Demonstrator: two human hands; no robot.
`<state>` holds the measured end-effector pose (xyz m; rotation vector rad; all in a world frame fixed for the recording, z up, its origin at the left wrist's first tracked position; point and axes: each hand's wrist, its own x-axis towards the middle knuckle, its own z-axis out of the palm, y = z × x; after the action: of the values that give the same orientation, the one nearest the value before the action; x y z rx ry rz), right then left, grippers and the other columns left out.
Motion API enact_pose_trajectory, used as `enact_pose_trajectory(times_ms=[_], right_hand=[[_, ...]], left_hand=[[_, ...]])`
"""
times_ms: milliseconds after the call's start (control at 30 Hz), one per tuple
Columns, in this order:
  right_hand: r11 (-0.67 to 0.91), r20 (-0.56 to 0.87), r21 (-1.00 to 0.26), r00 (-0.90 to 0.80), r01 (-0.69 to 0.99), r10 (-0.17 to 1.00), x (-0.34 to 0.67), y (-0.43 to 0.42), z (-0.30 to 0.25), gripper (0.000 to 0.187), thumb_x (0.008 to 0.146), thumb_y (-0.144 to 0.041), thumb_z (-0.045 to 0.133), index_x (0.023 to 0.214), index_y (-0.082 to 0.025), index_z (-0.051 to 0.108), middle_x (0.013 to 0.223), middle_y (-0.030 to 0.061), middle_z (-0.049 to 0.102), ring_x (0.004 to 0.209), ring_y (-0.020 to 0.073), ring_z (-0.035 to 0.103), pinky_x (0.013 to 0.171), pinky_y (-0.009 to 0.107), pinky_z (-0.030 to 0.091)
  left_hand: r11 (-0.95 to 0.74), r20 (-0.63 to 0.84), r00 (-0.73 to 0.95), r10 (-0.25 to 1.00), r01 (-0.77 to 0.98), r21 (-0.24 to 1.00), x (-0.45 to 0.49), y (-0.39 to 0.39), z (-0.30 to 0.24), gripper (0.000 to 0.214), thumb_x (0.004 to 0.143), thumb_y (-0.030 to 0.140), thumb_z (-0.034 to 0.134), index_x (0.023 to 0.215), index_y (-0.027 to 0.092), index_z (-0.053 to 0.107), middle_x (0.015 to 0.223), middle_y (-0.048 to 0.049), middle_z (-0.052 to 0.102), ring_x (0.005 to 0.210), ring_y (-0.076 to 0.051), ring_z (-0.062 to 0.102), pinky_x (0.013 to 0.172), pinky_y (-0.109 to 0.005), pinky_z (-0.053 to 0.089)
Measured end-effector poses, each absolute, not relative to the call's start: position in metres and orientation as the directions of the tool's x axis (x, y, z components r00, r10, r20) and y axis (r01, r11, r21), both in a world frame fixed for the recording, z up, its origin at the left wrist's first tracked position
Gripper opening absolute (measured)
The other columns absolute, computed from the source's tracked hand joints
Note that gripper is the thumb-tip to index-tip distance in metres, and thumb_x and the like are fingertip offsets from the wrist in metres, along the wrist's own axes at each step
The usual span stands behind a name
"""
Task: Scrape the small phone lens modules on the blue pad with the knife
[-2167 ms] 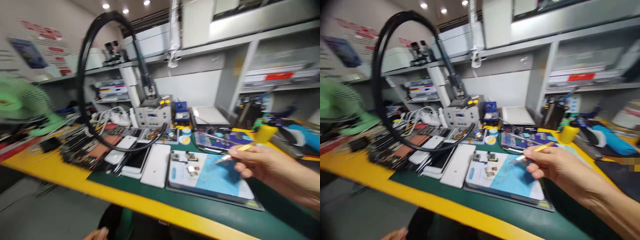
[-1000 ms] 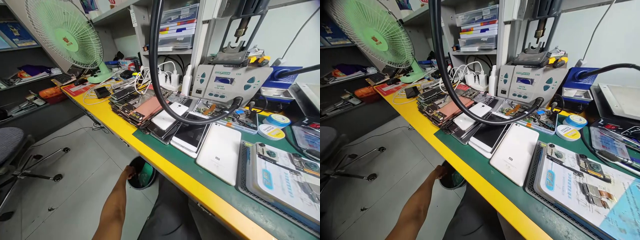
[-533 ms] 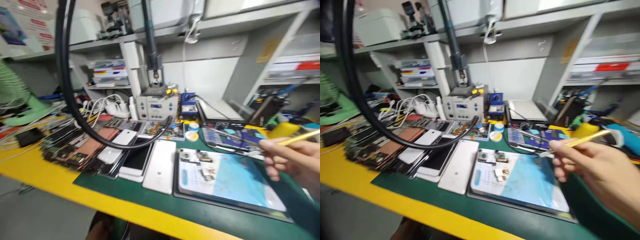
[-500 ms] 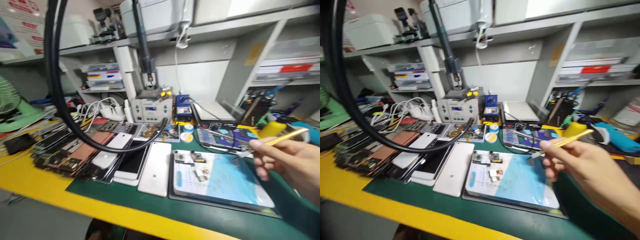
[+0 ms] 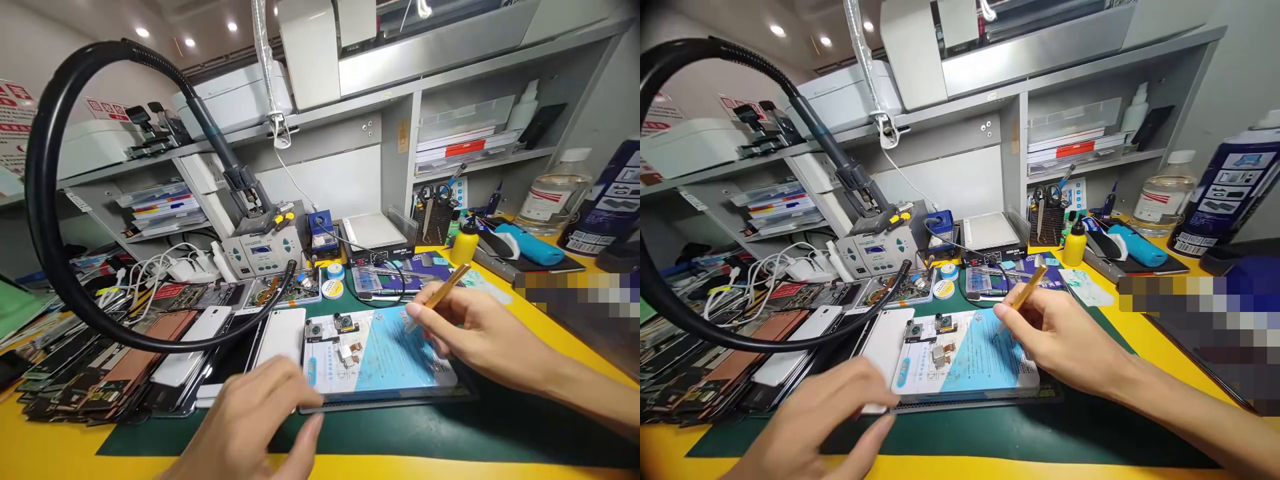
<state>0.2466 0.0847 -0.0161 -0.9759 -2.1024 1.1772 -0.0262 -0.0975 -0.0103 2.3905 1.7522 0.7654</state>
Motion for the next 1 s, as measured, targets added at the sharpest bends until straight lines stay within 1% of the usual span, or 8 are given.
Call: enact_pose_trajectory(times_ms=[67, 167, 300, 467, 633, 733, 900, 1000], right_hand=[[0.383, 0.101, -0.86, -0.623, 0.338, 0.776, 0.248, 0.086, -0.016, 0.036, 0.095, -0.056, 0.066, 0.087, -0.021, 0.064, 0.071, -0.0024, 0.055, 0.061, 0.0137, 0.051, 0.054, 0.026, 0.041], [0.339, 0.081, -0.89, -0.625, 0.305, 0.776, 0.248, 0.085, -0.013, 0.038, 0.095, -0.059, 0.064, 0.089, -0.021, 0.066, 0.07, -0.0024, 0.054, 0.061, 0.013, 0.048, 0.053, 0.024, 0.041], [0.16, -0.005, -0.964, -0.61, 0.215, 0.793, 0.248, 0.082, -0.009, 0.045, 0.091, -0.066, 0.065, 0.085, -0.021, 0.063, 0.061, -0.0043, 0.049, 0.053, 0.0114, 0.046, 0.046, 0.021, 0.04], [-0.005, -0.111, -0.986, -0.646, 0.164, 0.755, 0.247, 0.081, -0.014, 0.038, 0.094, -0.058, 0.067, 0.085, -0.022, 0.061, 0.062, -0.0048, 0.052, 0.052, 0.0106, 0.049, 0.047, 0.02, 0.043], [-0.056, -0.195, -0.97, -0.619, 0.236, 0.761, 0.248, 0.069, -0.025, 0.036, 0.095, -0.059, 0.064, 0.092, -0.023, 0.063, 0.066, -0.0045, 0.055, 0.057, 0.0105, 0.052, 0.051, 0.019, 0.043], [-0.087, -0.244, -0.955, -0.584, 0.284, 0.774, 0.245, 0.066, -0.025, 0.036, 0.095, -0.061, 0.063, 0.096, -0.025, 0.064, 0.063, -0.0053, 0.053, 0.055, 0.0101, 0.049, 0.049, 0.019, 0.041], [-0.116, -0.302, -0.937, -0.598, 0.329, 0.743, 0.226, 0.063, -0.008, 0.043, 0.093, -0.065, 0.064, 0.084, -0.023, 0.061, 0.065, -0.005, 0.053, 0.053, 0.0083, 0.048, 0.047, 0.018, 0.039], [-0.206, -0.328, -0.942, -0.584, 0.267, 0.743, 0.21, 0.058, -0.001, 0.049, 0.086, -0.07, 0.068, 0.083, -0.023, 0.059, 0.066, -0.0056, 0.053, 0.048, 0.0056, 0.045, 0.041, 0.016, 0.032]], left_hand=[[-0.445, 0.423, 0.321, 0.847, 0.864, 0.236, -0.012, -0.068, -0.001, 0.013, 0.092, 0.014, 0.054, 0.1, 0.021, 0.062, 0.09, -0.0028, 0.063, 0.083, -0.017, 0.061, 0.068, -0.033, 0.05], [-0.479, 0.421, 0.384, 0.822, 0.865, 0.147, -0.002, -0.036, -0.001, 0.014, 0.085, 0.016, 0.059, 0.098, 0.02, 0.061, 0.093, -0.0042, 0.062, 0.083, -0.022, 0.059, 0.066, -0.038, 0.048], [-0.512, 0.398, 0.429, 0.811, 0.85, 0.128, -0.002, -0.024, -0.008, 0.007, 0.088, 0.016, 0.059, 0.094, 0.02, 0.06, 0.092, -0.0031, 0.063, 0.082, -0.021, 0.059, 0.064, -0.037, 0.048], [-0.573, 0.441, 0.456, 0.773, 0.801, 0.175, -0.004, -0.019, -0.014, 0.011, 0.089, 0.012, 0.061, 0.095, 0.02, 0.065, 0.093, -0.0034, 0.066, 0.086, -0.019, 0.063, 0.069, -0.032, 0.054], [-0.656, 0.528, 0.544, 0.652, 0.754, 0.033, -0.006, -0.012, -0.02, 0.014, 0.086, 0.012, 0.059, 0.091, 0.021, 0.069, 0.095, -0.0042, 0.07, 0.073, -0.019, 0.063, 0.056, -0.03, 0.054], [-0.61, 0.522, 0.534, 0.665, 0.791, -0.032, -0.009, -0.01, -0.021, 0.023, 0.081, 0.008, 0.06, 0.095, 0.022, 0.07, 0.098, -0.0018, 0.073, 0.077, -0.021, 0.066, 0.058, -0.033, 0.054], [-0.57, 0.561, 0.503, 0.658, 0.819, -0.066, -0.015, -0.012, -0.028, 0.025, 0.091, 0.008, 0.05, 0.093, 0.026, 0.068, 0.102, 0.0024, 0.074, 0.085, -0.022, 0.07, 0.054, -0.033, 0.048], [-0.564, 0.582, 0.495, 0.645, 0.822, -0.075, -0.016, -0.011, -0.033, 0.026, 0.098, 0.014, 0.049, 0.096, 0.03, 0.069, 0.1, 0.0049, 0.075, 0.086, -0.018, 0.071, 0.054, -0.03, 0.049]])
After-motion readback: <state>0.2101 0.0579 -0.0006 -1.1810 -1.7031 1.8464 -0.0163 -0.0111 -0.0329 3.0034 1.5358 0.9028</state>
